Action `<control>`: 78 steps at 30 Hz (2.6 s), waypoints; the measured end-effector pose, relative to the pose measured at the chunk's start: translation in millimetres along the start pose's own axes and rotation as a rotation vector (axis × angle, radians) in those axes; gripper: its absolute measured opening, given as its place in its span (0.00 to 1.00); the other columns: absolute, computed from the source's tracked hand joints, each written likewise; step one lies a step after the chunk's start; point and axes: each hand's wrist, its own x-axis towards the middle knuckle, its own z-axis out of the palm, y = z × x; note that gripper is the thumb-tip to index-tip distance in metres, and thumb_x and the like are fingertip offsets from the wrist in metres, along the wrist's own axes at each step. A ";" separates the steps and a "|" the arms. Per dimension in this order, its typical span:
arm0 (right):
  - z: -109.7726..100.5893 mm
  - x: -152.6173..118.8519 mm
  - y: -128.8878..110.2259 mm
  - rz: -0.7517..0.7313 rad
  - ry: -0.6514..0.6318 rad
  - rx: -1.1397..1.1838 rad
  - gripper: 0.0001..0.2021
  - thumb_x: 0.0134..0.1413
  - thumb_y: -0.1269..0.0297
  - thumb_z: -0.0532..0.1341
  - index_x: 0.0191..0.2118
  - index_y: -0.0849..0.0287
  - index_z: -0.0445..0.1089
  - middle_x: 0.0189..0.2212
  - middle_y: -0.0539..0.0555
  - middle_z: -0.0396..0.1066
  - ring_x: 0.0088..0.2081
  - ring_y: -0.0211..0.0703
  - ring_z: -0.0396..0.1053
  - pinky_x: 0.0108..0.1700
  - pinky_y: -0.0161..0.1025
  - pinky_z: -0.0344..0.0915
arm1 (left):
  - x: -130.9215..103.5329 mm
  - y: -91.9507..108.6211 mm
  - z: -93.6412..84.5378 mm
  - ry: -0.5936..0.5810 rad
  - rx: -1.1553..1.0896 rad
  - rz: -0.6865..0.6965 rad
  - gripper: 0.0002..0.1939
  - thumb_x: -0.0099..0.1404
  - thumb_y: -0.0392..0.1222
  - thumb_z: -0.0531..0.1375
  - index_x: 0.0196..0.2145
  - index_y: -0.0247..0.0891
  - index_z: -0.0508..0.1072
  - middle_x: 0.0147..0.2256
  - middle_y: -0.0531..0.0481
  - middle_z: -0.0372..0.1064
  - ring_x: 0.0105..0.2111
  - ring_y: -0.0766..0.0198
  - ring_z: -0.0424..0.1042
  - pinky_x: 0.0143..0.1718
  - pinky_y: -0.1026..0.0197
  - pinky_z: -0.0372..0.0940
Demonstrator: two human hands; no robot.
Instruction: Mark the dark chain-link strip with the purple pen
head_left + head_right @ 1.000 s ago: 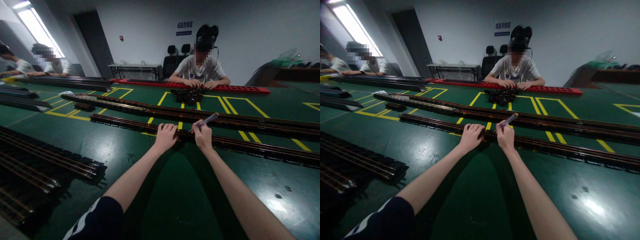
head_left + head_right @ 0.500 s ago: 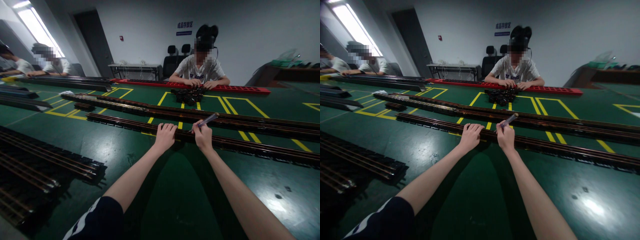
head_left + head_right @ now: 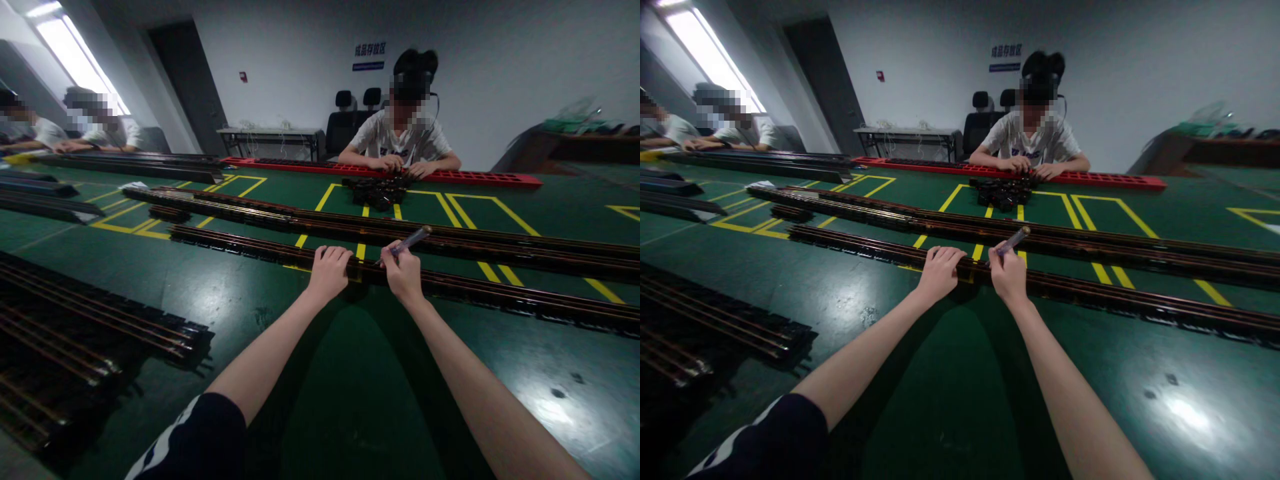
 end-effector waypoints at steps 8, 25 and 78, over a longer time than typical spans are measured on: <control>0.4 0.4 2.1 0.005 -0.003 -0.004 0.17 0.57 0.47 0.51 0.27 0.55 0.60 0.18 0.52 0.68 0.21 0.45 0.67 0.28 0.39 0.61 | -1.1 1.1 -1.6 -0.023 -0.049 0.016 0.18 0.63 0.39 0.53 0.50 0.38 0.69 0.51 0.45 0.71 0.52 0.56 0.66 0.58 0.48 0.52; 0.2 -0.1 1.9 0.020 -0.008 0.030 0.17 0.57 0.48 0.51 0.28 0.56 0.60 0.18 0.53 0.69 0.22 0.45 0.68 0.29 0.40 0.63 | -1.1 -0.7 4.0 -0.001 0.047 0.043 0.18 0.64 0.49 0.56 0.48 0.39 0.70 0.47 0.46 0.72 0.48 0.53 0.67 0.54 0.48 0.55; 0.4 -1.0 -1.3 0.023 -0.003 0.015 0.18 0.56 0.45 0.52 0.28 0.55 0.61 0.18 0.53 0.69 0.22 0.46 0.69 0.28 0.41 0.63 | -1.6 1.8 2.9 -0.022 0.058 0.039 0.19 0.63 0.32 0.51 0.51 0.41 0.69 0.50 0.47 0.71 0.52 0.57 0.66 0.57 0.48 0.53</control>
